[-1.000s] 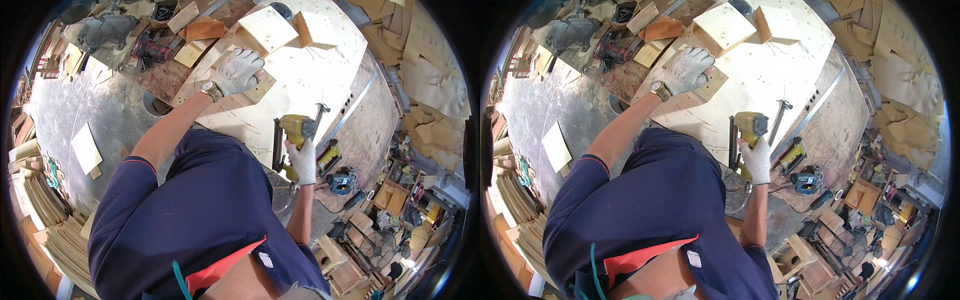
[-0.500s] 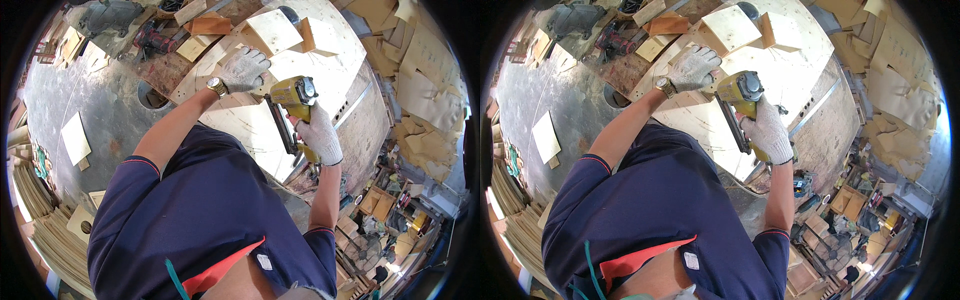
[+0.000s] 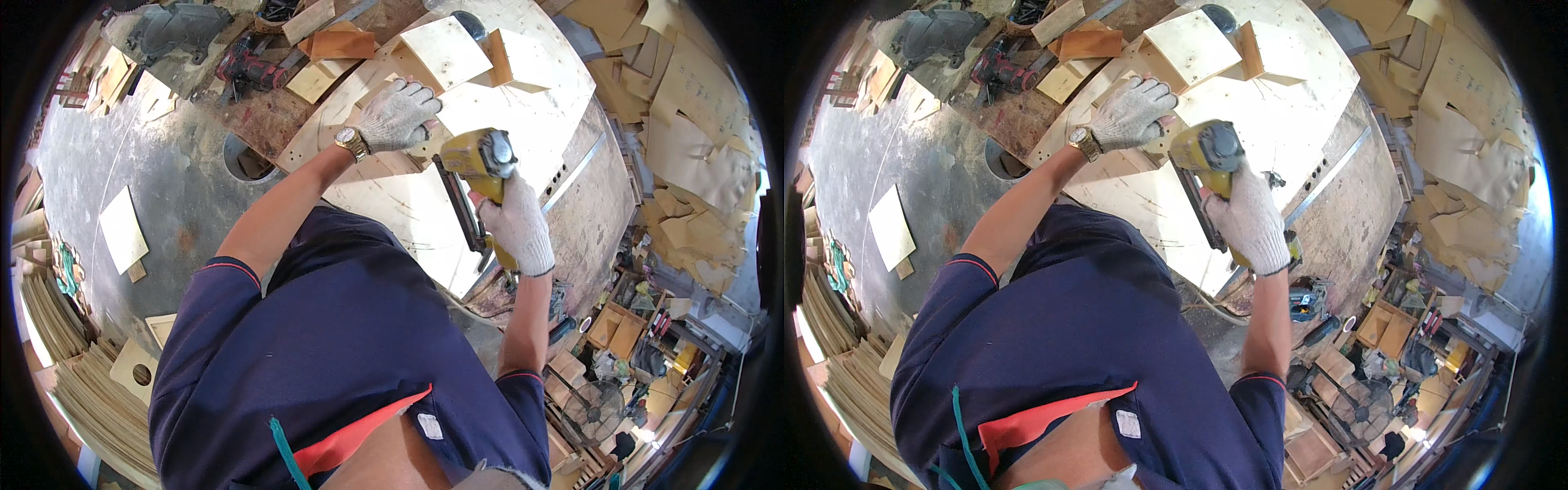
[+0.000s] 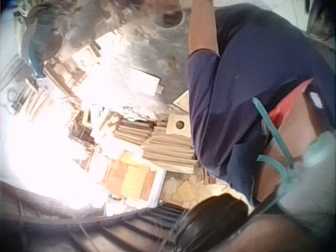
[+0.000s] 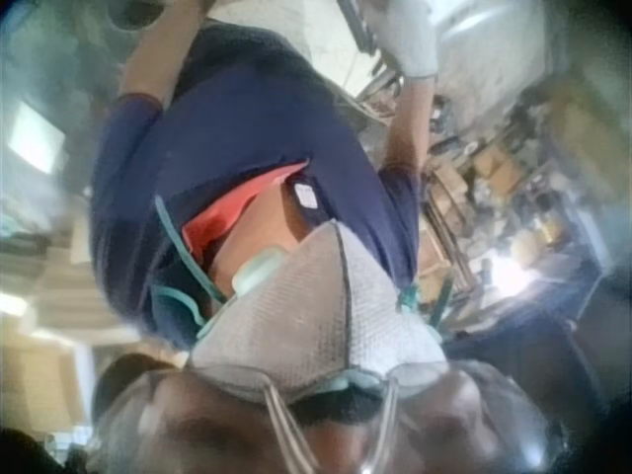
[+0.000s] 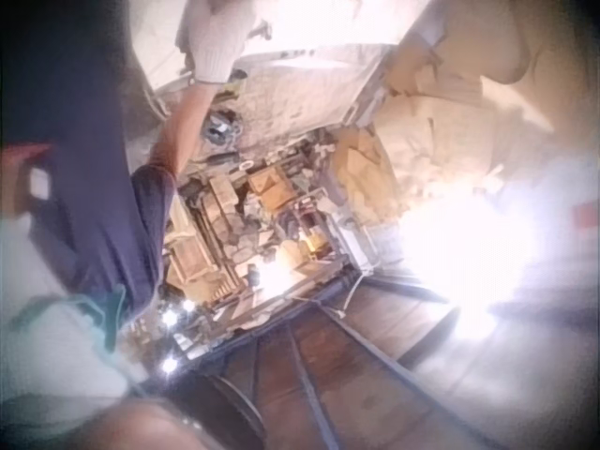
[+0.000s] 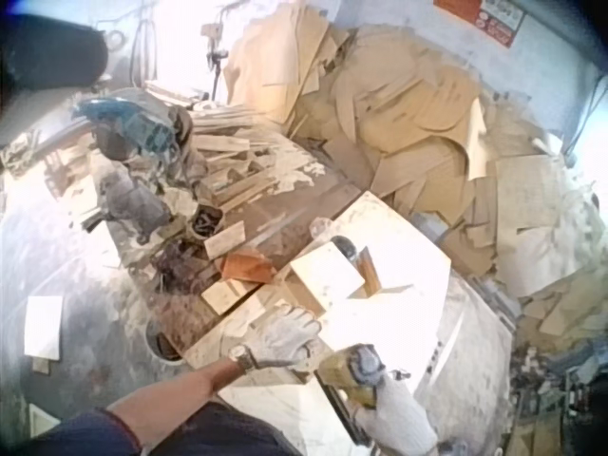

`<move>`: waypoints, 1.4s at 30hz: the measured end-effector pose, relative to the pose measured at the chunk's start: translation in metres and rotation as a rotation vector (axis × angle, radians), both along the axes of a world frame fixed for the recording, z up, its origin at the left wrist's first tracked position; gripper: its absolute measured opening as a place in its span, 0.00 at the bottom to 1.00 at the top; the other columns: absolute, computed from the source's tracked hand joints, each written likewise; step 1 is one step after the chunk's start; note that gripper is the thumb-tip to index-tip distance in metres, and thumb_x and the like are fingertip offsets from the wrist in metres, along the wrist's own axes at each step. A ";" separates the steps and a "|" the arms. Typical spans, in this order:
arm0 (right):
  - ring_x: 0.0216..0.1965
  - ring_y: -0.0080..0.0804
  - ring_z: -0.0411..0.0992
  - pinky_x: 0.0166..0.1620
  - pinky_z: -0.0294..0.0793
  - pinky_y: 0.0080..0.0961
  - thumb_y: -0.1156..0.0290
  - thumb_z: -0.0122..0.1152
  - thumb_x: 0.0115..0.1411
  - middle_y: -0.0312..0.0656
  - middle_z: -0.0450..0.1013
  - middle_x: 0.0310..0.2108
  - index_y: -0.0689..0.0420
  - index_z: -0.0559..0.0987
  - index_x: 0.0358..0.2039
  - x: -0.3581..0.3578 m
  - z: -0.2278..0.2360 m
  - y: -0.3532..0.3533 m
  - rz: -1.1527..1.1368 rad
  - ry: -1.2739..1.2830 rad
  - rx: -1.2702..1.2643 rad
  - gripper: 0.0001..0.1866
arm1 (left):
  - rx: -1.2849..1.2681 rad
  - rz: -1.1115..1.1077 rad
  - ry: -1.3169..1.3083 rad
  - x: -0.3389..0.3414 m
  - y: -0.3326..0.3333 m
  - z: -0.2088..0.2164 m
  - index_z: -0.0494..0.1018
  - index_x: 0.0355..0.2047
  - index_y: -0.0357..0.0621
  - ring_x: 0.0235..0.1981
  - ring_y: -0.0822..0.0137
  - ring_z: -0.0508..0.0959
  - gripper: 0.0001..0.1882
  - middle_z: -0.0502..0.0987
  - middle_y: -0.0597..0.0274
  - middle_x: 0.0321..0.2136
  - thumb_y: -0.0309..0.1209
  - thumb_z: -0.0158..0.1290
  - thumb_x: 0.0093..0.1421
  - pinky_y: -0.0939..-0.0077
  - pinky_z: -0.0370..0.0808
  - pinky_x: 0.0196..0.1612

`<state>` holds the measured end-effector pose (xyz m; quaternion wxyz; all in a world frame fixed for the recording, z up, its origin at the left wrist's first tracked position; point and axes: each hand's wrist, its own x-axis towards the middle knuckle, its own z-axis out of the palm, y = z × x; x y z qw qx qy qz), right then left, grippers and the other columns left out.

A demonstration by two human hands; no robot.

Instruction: The person assembles small wooden boxes by aligning cut pieces and securing them with a pneumatic nail gun. They repeatedly position panels, fire nails to join corners, and rotate the partially built boxes to access different sides.

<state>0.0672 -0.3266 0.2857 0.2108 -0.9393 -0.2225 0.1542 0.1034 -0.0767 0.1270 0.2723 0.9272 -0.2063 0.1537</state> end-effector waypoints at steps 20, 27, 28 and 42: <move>0.19 0.23 0.73 0.23 0.73 0.22 0.74 0.67 0.65 0.41 0.79 0.34 0.63 0.73 0.55 -0.131 -0.048 -0.074 -0.852 0.239 0.406 0.20 | 0.769 -0.696 0.137 0.097 -0.083 0.045 0.83 0.38 0.53 0.54 0.59 0.76 0.28 0.79 0.60 0.42 0.59 0.70 0.45 0.53 0.62 0.71; 0.19 0.25 0.75 0.23 0.76 0.27 0.74 0.67 0.64 0.43 0.79 0.31 0.64 0.72 0.54 -0.149 -0.055 -0.085 -0.961 0.237 0.417 0.20 | 0.498 -0.441 -0.111 0.058 -0.086 0.008 0.79 0.50 0.46 0.55 0.57 0.74 0.41 0.77 0.58 0.45 0.65 0.67 0.46 0.56 0.56 0.75; 0.19 0.25 0.75 0.23 0.76 0.26 0.76 0.66 0.64 0.42 0.78 0.31 0.63 0.72 0.55 -0.148 -0.051 -0.082 -0.958 0.260 0.442 0.20 | 0.498 -0.439 -0.143 0.057 -0.083 0.007 0.79 0.49 0.48 0.54 0.57 0.74 0.37 0.76 0.57 0.45 0.62 0.66 0.50 0.56 0.60 0.72; 0.20 0.25 0.75 0.23 0.76 0.26 0.76 0.66 0.65 0.45 0.80 0.34 0.63 0.71 0.58 -0.114 -0.043 -0.069 -0.790 0.278 0.375 0.22 | 0.457 -0.631 0.101 0.056 -0.076 0.011 0.81 0.37 0.48 0.46 0.58 0.78 0.15 0.78 0.61 0.38 0.45 0.61 0.57 0.57 0.71 0.54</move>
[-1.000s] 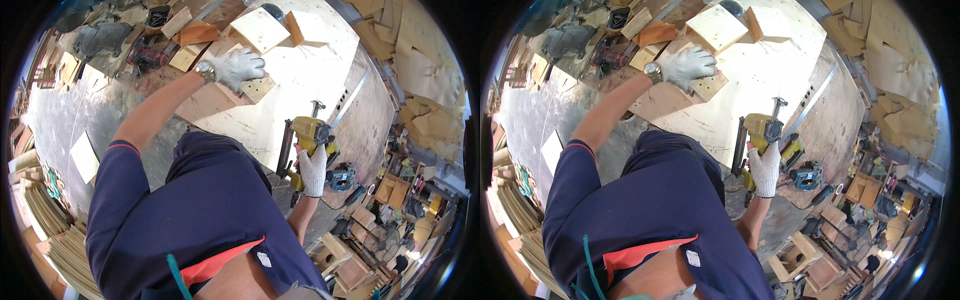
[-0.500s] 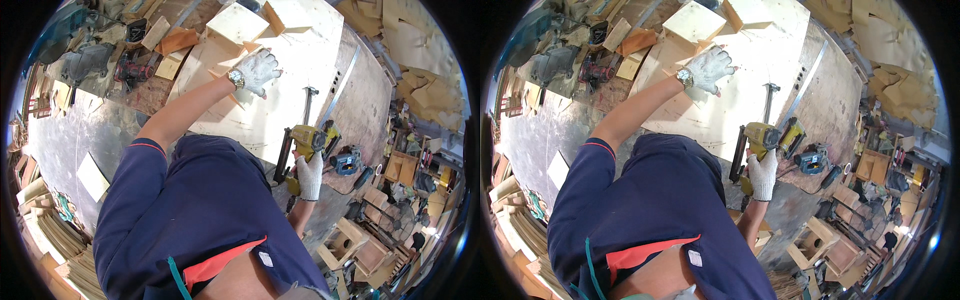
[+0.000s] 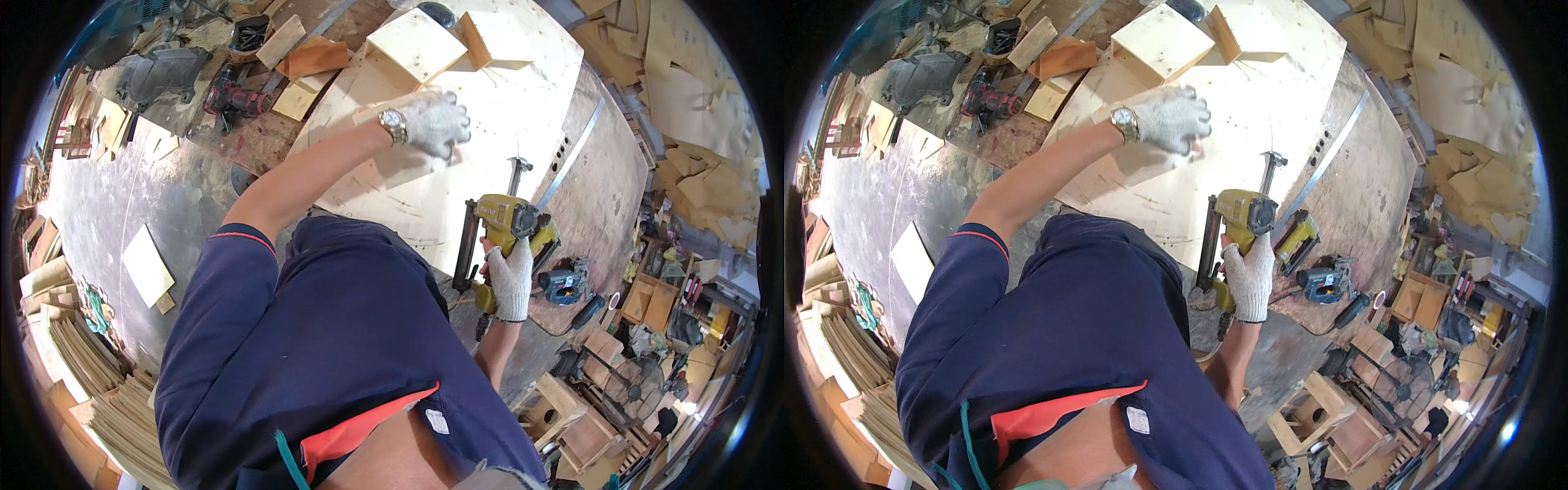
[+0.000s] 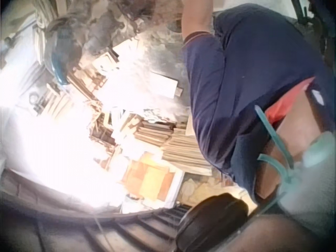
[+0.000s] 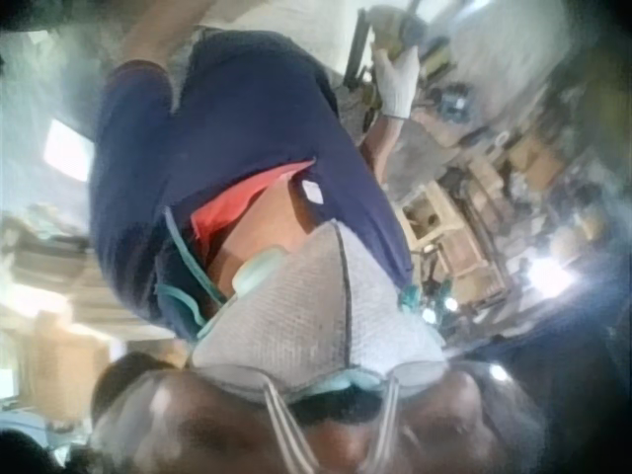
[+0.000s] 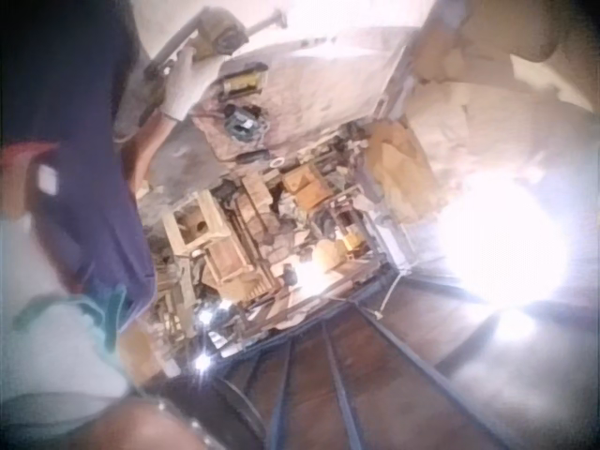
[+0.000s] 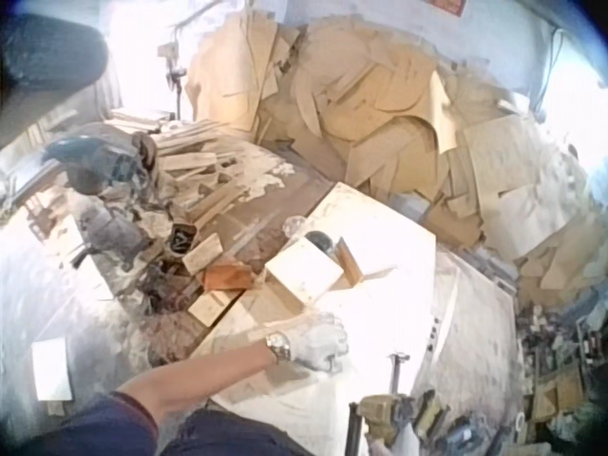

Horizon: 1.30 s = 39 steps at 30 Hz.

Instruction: The person assembles small wooden boxes by aligning cut pieces and securing them with a pneumatic nail gun. They repeatedly position panels, fire nails to join corners, and rotate the partially built boxes to access different sides.

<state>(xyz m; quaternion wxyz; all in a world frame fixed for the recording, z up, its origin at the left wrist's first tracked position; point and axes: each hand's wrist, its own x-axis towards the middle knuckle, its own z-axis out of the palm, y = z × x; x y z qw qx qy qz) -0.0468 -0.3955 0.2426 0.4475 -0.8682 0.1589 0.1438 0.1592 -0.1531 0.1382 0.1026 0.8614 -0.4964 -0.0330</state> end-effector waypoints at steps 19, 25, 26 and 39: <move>0.18 0.21 0.72 0.22 0.72 0.21 0.76 0.64 0.66 0.42 0.79 0.33 0.64 0.72 0.56 0.000 -0.011 -0.002 -0.034 -0.022 0.039 0.19 | -0.009 0.413 0.023 -0.116 0.076 -0.047 0.64 0.73 0.58 0.78 0.45 0.52 0.54 0.57 0.51 0.76 0.57 0.68 0.45 0.30 0.45 0.75; 0.18 0.21 0.72 0.22 0.72 0.22 0.76 0.63 0.65 0.43 0.82 0.37 0.65 0.73 0.55 0.051 0.002 0.019 0.134 -0.007 0.014 0.19 | 0.046 0.502 0.016 -0.096 0.052 -0.051 0.61 0.75 0.61 0.78 0.46 0.52 0.56 0.54 0.53 0.77 0.58 0.69 0.46 0.30 0.44 0.75; 0.18 0.21 0.72 0.22 0.73 0.22 0.76 0.63 0.65 0.44 0.82 0.37 0.65 0.73 0.55 0.059 0.003 0.022 0.165 -0.011 0.003 0.19 | 0.039 0.502 0.016 -0.095 0.051 -0.052 0.60 0.75 0.62 0.78 0.47 0.51 0.57 0.54 0.53 0.77 0.58 0.70 0.46 0.30 0.44 0.75; 0.20 0.28 0.78 0.26 0.79 0.31 0.71 0.61 0.63 0.47 0.81 0.32 0.66 0.71 0.56 0.091 -0.008 0.036 0.356 0.085 -0.155 0.23 | 0.094 0.515 0.099 -0.096 0.050 -0.041 0.57 0.76 0.61 0.79 0.48 0.48 0.58 0.51 0.54 0.78 0.57 0.70 0.49 0.33 0.42 0.77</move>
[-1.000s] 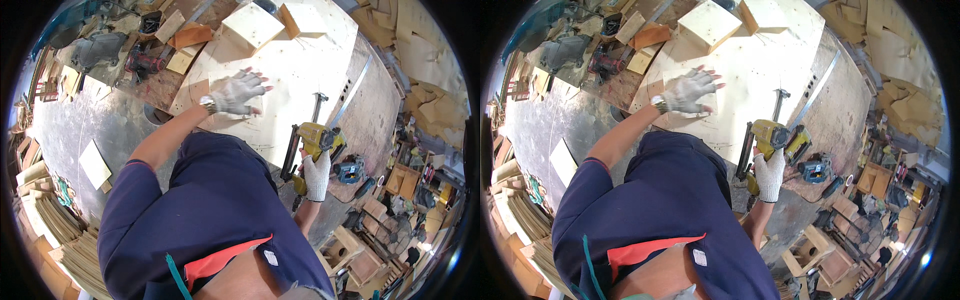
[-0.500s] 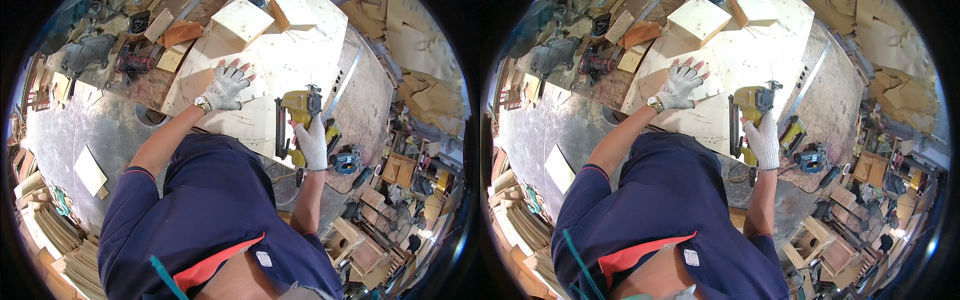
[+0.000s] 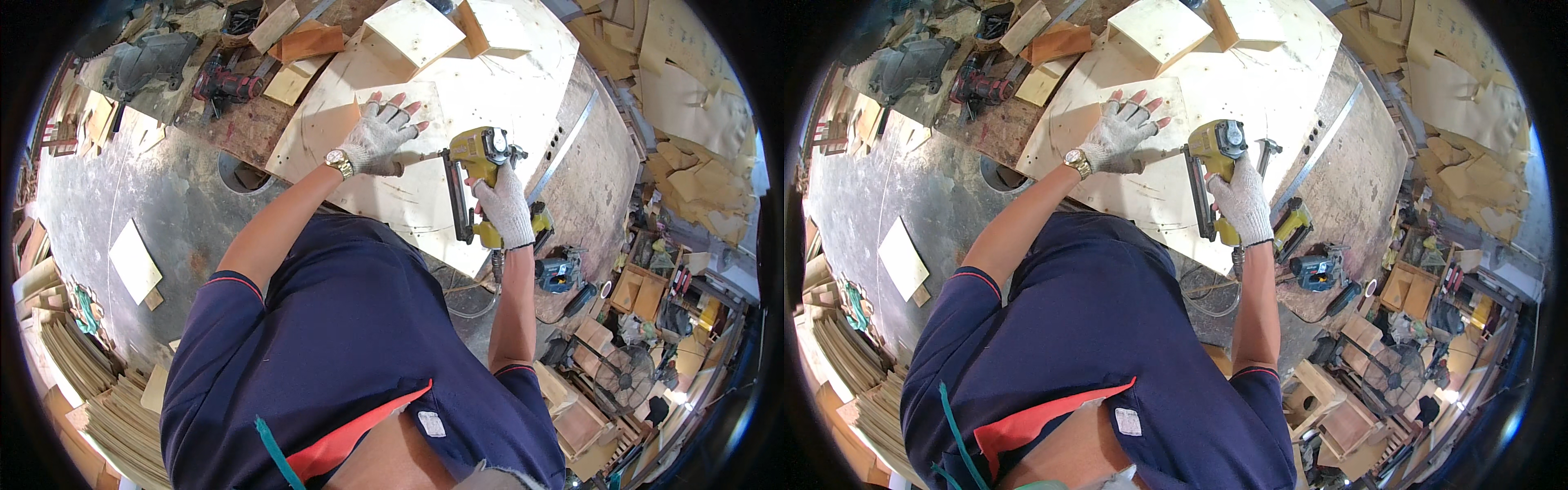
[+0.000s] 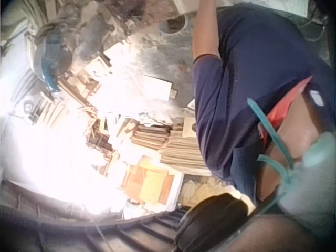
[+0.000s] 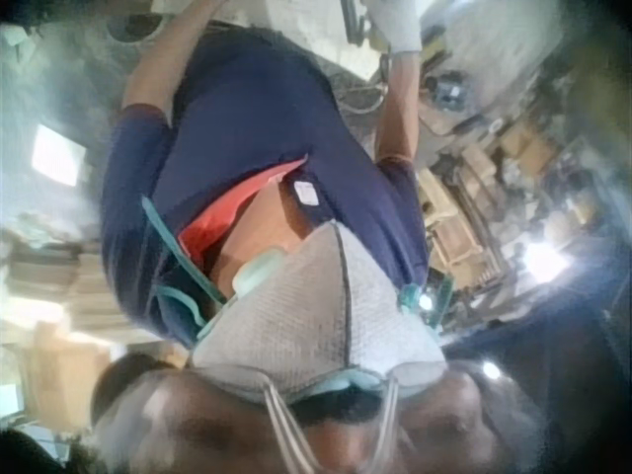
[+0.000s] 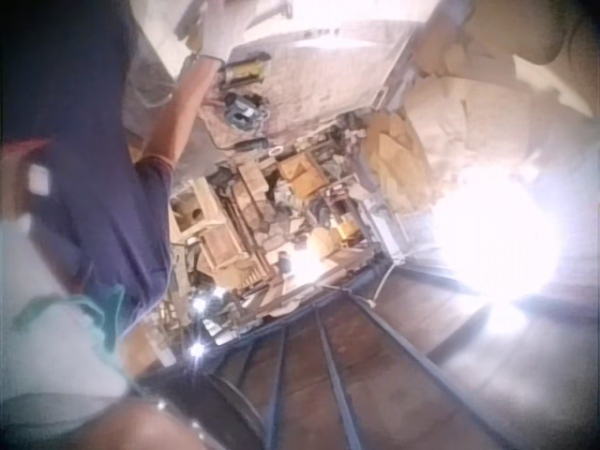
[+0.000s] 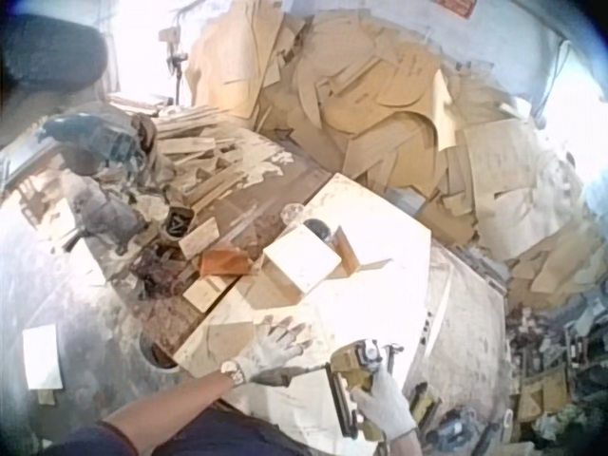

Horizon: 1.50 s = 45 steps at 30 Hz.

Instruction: The person assembles small wooden boxes by aligning cut pieces and securing them with a pneumatic nail gun. They repeatedly position panels, fire nails to join corners, and rotate the partially built boxes to access different sides.

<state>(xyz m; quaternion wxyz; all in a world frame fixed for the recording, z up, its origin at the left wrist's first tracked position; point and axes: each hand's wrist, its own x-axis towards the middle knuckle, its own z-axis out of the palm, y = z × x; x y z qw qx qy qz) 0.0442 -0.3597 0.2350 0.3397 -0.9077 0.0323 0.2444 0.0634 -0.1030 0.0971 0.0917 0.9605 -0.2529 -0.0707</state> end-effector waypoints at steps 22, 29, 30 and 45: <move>0.21 0.35 0.79 0.27 0.80 0.35 0.71 0.62 0.63 0.51 0.81 0.31 0.66 0.68 0.58 -0.009 -0.005 0.016 0.030 0.004 -0.077 0.25 | -0.030 -0.005 -0.071 0.001 0.001 -0.009 0.56 0.77 0.64 0.79 0.46 0.51 0.58 0.55 0.53 0.77 0.61 0.68 0.48 0.30 0.45 0.76; 0.19 0.27 0.76 0.25 0.78 0.30 0.72 0.64 0.65 0.44 0.79 0.31 0.65 0.70 0.56 -0.021 0.002 0.036 0.030 0.031 0.018 0.22 | -0.256 0.066 -0.243 0.006 0.005 -0.050 0.63 0.73 0.55 0.78 0.57 0.55 0.32 0.62 0.58 0.74 0.42 0.49 0.69 0.42 0.45 0.78; 0.19 0.24 0.74 0.25 0.77 0.28 0.72 0.66 0.65 0.41 0.77 0.29 0.65 0.71 0.55 -0.023 0.002 0.038 0.029 0.029 0.009 0.21 | -0.297 0.085 -0.230 0.007 0.003 -0.049 0.64 0.73 0.55 0.77 0.58 0.56 0.31 0.63 0.59 0.74 0.39 0.47 0.70 0.44 0.46 0.79; 0.20 0.25 0.74 0.26 0.77 0.27 0.70 0.67 0.66 0.44 0.78 0.32 0.65 0.68 0.59 -0.032 0.010 0.061 0.032 0.063 0.056 0.26 | -0.394 0.182 -0.233 0.001 -0.004 -0.039 0.68 0.70 0.55 0.75 0.63 0.61 0.36 0.68 0.64 0.71 0.28 0.56 0.59 0.49 0.52 0.78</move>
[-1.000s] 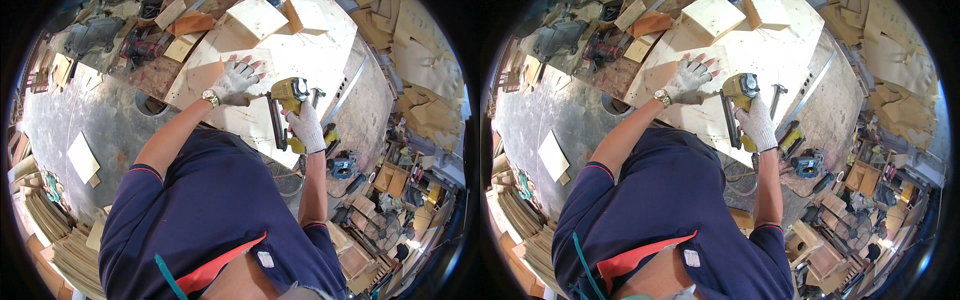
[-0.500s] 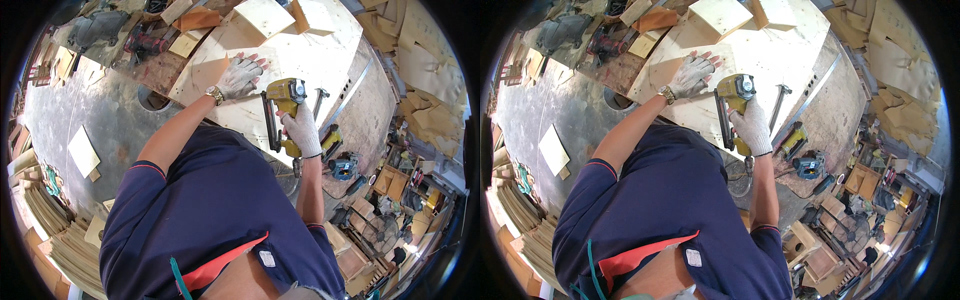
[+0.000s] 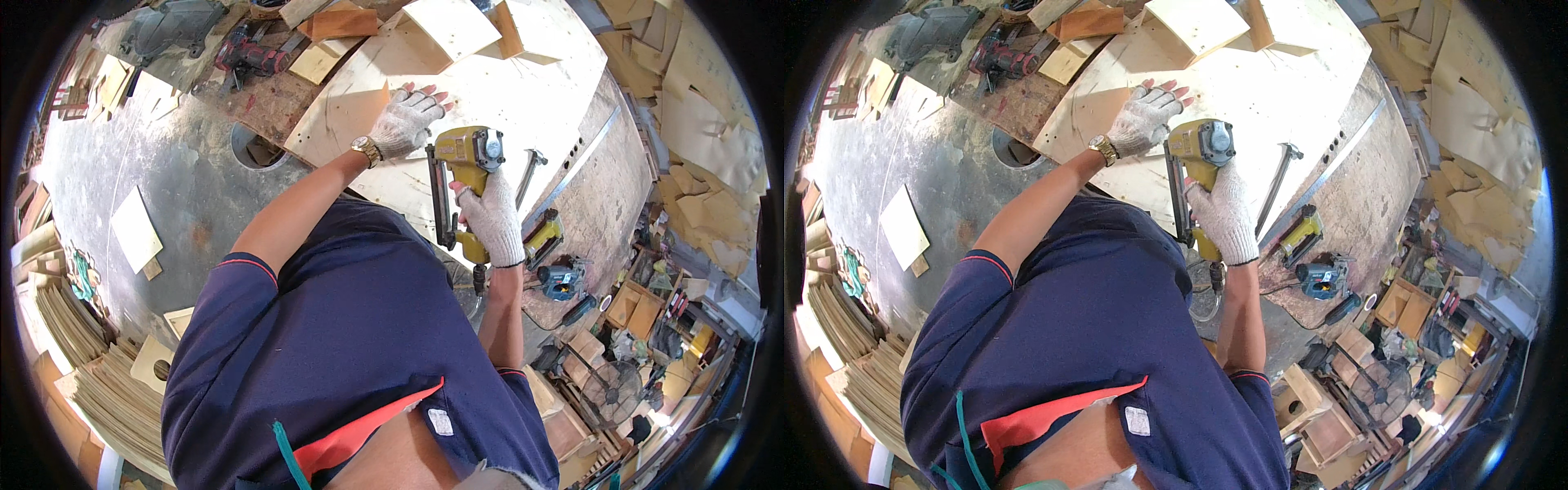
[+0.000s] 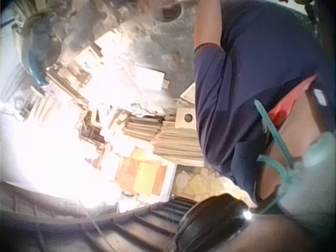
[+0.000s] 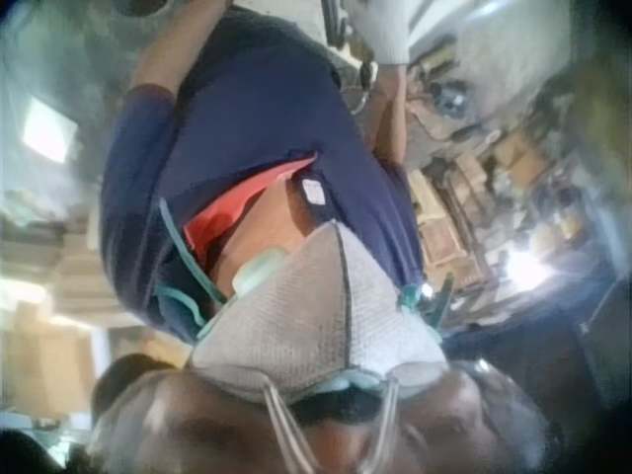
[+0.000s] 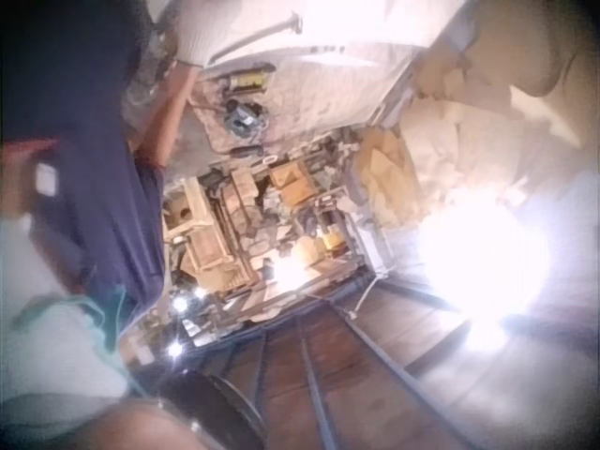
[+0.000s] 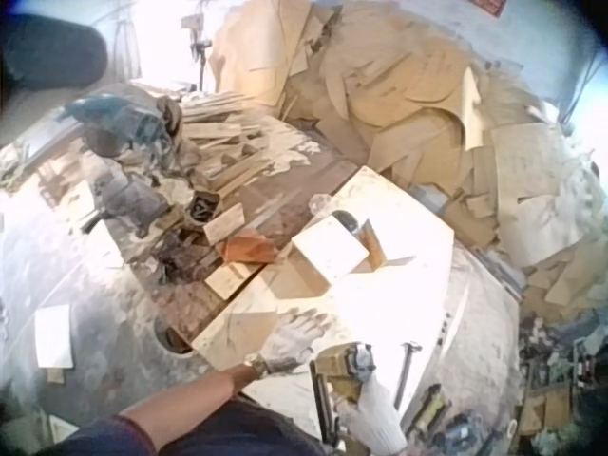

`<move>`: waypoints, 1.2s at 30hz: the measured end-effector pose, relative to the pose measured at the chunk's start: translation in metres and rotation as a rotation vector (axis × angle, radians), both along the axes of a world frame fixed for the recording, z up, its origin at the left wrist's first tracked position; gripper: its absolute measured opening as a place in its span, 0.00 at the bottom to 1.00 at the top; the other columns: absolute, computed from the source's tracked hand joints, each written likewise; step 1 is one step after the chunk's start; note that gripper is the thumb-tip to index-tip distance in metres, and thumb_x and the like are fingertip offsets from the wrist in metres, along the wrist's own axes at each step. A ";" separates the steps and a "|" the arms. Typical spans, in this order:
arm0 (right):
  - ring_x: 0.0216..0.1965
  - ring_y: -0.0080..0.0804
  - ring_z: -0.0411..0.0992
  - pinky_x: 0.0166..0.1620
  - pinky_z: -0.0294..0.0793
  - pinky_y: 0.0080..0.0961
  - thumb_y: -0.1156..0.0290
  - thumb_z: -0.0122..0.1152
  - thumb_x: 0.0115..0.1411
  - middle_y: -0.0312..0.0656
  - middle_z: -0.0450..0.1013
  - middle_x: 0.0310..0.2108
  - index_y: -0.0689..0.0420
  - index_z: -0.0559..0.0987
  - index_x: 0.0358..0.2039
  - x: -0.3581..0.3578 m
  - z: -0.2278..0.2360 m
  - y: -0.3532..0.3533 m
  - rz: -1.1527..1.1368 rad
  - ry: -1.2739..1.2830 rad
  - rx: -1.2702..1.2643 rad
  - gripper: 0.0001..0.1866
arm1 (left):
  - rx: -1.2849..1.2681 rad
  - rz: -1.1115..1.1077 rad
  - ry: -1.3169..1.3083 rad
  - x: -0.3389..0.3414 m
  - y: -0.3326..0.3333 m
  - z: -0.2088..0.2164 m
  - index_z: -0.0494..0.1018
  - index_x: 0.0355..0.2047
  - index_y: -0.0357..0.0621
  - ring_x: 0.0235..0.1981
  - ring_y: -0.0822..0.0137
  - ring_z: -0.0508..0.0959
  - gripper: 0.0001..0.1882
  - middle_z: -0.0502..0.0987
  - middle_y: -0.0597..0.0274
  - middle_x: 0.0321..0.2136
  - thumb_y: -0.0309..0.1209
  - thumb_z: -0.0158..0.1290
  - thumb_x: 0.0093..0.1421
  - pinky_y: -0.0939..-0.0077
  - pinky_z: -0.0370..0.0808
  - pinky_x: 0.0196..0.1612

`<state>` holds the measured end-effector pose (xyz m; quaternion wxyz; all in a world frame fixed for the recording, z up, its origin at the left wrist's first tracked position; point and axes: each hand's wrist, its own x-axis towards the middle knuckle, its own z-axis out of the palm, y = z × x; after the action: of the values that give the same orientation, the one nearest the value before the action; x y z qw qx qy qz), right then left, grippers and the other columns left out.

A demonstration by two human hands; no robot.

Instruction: The person assembles small wooden boxes by aligning cut pieces and securing them with a pneumatic nail gun. They repeatedly position panels, fire nails to join corners, and rotate the partially built boxes to access different sides.

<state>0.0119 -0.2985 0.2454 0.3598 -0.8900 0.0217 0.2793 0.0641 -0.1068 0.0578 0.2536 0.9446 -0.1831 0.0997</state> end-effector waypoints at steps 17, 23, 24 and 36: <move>0.22 0.27 0.76 0.26 0.77 0.28 0.71 0.66 0.66 0.45 0.79 0.32 0.65 0.69 0.58 -0.019 -0.039 0.001 0.115 -0.166 -0.082 0.25 | -0.016 -0.001 -0.045 -0.001 -0.001 -0.008 0.68 0.70 0.56 0.75 0.61 0.63 0.32 0.68 0.62 0.72 0.34 0.54 0.64 0.49 0.53 0.77; 0.22 0.27 0.76 0.27 0.76 0.28 0.72 0.64 0.65 0.44 0.79 0.31 0.65 0.71 0.57 -0.033 -0.001 -0.019 -0.135 -0.082 0.057 0.22 | -0.027 0.031 -0.011 0.000 0.002 -0.010 0.72 0.65 0.54 0.72 0.61 0.66 0.29 0.72 0.63 0.68 0.30 0.56 0.61 0.51 0.57 0.75; 0.21 0.26 0.76 0.26 0.77 0.27 0.72 0.64 0.64 0.45 0.79 0.31 0.65 0.72 0.58 -0.034 -0.009 -0.032 -0.153 -0.081 0.002 0.24 | -0.060 0.031 0.011 0.004 0.003 -0.007 0.73 0.64 0.53 0.71 0.61 0.67 0.28 0.73 0.63 0.66 0.30 0.56 0.61 0.50 0.59 0.73; 0.48 0.62 0.78 0.49 0.81 0.50 0.67 0.73 0.55 0.61 0.64 0.61 0.48 0.53 0.78 -0.068 -0.160 -0.087 -0.207 -0.133 -0.556 0.54 | -0.030 0.105 0.388 0.081 0.038 0.014 0.77 0.46 0.41 0.41 0.40 0.83 0.26 0.84 0.43 0.37 0.53 0.56 0.67 0.48 0.78 0.45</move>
<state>-0.0562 -0.3857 0.0852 0.1294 -0.9637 0.1646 0.1655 0.1450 -0.0689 0.0714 0.2926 0.9504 -0.0800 -0.0683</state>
